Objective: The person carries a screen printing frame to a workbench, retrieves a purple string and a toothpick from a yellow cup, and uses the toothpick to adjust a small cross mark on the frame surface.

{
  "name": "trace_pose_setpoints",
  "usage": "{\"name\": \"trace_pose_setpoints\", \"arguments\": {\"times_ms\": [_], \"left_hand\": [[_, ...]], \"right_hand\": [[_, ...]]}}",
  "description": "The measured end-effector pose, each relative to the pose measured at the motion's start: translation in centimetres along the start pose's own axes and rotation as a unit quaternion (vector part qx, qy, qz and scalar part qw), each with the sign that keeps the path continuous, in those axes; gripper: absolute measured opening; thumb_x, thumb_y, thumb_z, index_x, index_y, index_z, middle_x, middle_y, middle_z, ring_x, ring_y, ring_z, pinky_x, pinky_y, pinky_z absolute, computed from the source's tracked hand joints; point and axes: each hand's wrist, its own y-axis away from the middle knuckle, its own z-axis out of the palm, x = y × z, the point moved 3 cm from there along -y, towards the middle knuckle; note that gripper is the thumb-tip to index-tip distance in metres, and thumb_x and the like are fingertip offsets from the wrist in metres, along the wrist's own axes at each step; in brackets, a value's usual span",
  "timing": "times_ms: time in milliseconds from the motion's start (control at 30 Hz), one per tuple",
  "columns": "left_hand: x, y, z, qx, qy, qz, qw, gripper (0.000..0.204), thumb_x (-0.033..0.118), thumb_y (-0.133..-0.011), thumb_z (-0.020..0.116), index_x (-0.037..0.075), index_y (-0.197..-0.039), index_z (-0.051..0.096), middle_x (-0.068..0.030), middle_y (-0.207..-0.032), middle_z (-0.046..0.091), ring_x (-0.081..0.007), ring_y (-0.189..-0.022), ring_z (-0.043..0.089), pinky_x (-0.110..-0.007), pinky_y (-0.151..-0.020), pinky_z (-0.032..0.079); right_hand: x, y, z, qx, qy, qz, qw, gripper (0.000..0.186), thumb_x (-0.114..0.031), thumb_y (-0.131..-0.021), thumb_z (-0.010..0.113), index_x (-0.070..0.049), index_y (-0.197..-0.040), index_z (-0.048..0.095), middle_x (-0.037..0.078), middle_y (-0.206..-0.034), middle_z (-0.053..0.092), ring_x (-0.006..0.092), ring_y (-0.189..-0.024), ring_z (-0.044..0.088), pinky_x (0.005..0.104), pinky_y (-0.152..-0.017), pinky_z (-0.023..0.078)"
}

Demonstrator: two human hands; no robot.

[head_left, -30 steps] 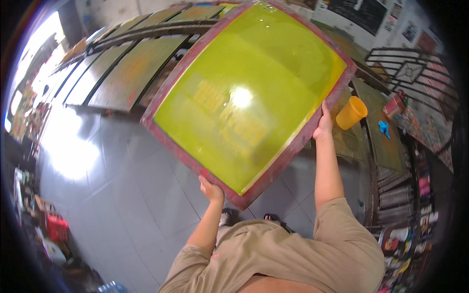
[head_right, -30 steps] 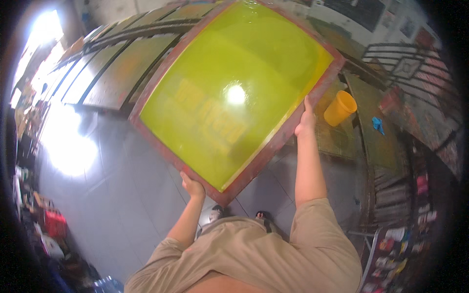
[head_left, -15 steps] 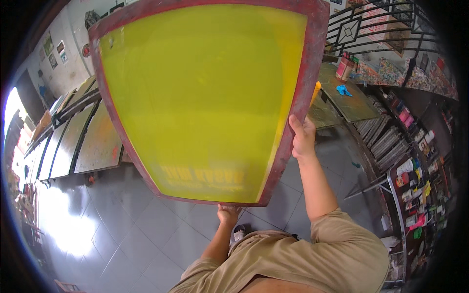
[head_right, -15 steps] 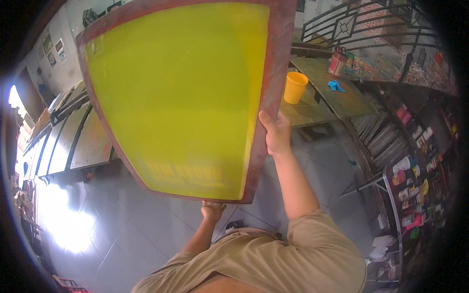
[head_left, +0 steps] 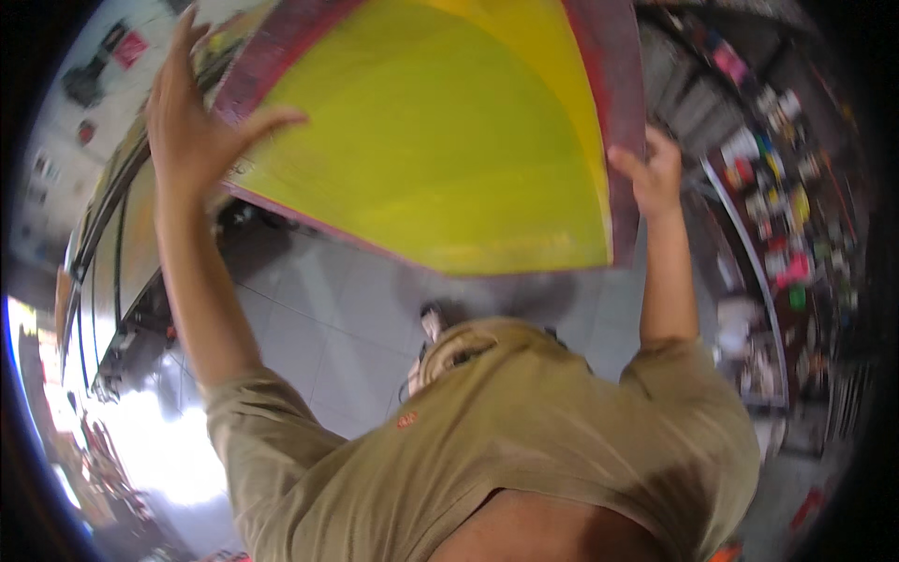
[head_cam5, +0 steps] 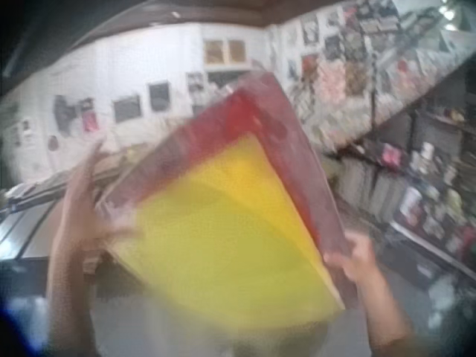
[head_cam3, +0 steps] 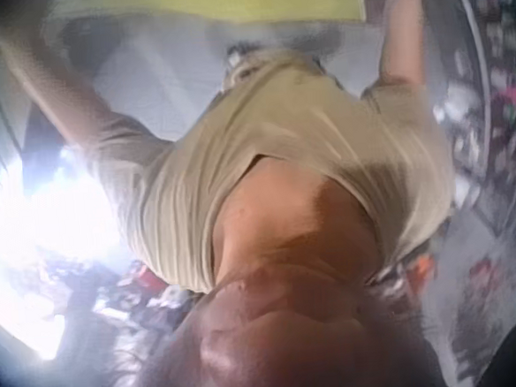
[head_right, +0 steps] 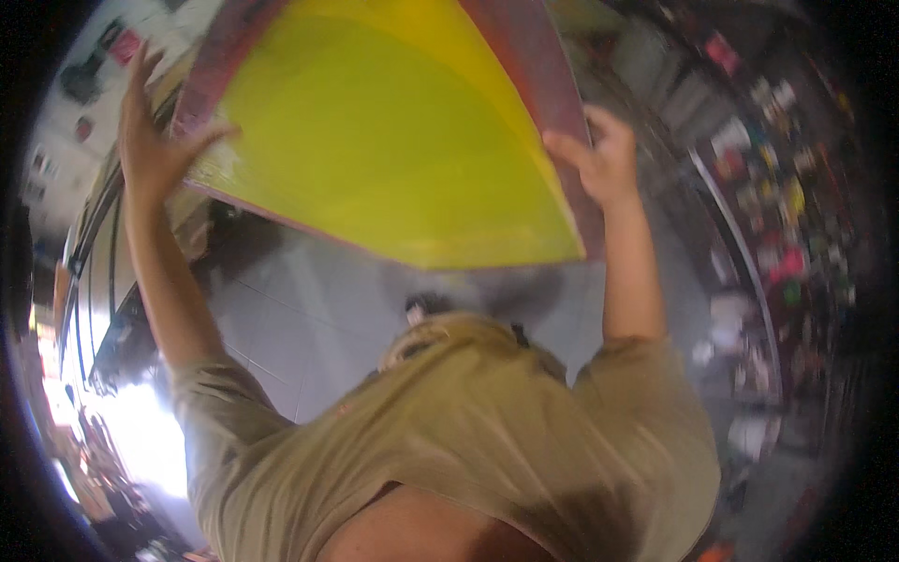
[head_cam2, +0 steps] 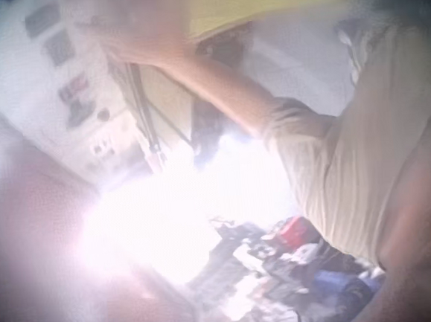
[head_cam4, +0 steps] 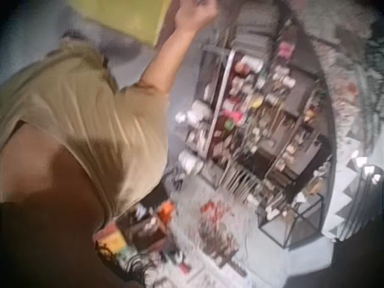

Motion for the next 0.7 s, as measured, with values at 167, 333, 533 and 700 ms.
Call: {"name": "trace_pose_setpoints", "arguments": {"times_ms": [167,333,533,700], "left_hand": [[5.3,-1.6,13.1,-0.460,0.425,-0.176,0.759,0.053,0.019,-0.064,0.082,0.003,-0.110,0.062,-0.0077,-0.094,0.067,-0.0171,-0.084,0.062,-0.030,-0.081,0.047],[17.6,2.4,23.8,-0.480,0.512,-0.105,0.705,0.029,0.026,-0.068,0.079,0.003,-0.084,0.071,-0.0037,-0.076,0.067,-0.0117,-0.070,0.060,-0.029,-0.070,0.047],[37.0,4.4,32.8,-0.540,0.319,-0.073,0.775,0.078,0.061,-0.055,0.078,0.000,-0.102,0.064,-0.0213,-0.108,0.062,-0.0328,-0.106,0.059,-0.039,-0.089,0.047],[45.9,3.6,37.3,-0.584,0.251,-0.041,0.770,0.071,0.059,-0.060,0.076,0.001,-0.099,0.066,-0.0176,-0.106,0.064,-0.0309,-0.102,0.061,-0.038,-0.087,0.049]], "right_hand": [[1.6,7.4,-10.3,0.036,0.091,0.006,0.995,0.031,-0.012,-0.072,0.079,0.001,-0.096,0.066,0.005,-0.089,0.068,0.0109,-0.081,0.060,0.0260,-0.077,0.047],[6.3,15.8,-18.9,0.131,0.259,0.147,0.946,0.051,-0.023,-0.074,0.078,0.001,-0.115,0.057,0.013,-0.113,0.061,0.0175,-0.099,0.059,0.0312,-0.086,0.046],[10.4,34.0,-25.6,0.343,0.344,0.313,0.816,0.058,-0.015,-0.087,0.064,0.001,-0.135,0.037,0.015,-0.131,0.048,0.0238,-0.123,0.045,0.0355,-0.100,0.039],[10.9,51.7,-19.4,0.427,0.268,0.585,0.635,0.061,-0.037,-0.085,0.062,0.000,-0.130,0.046,0.013,-0.111,0.058,0.0212,-0.098,0.057,0.0327,-0.084,0.046]]}}
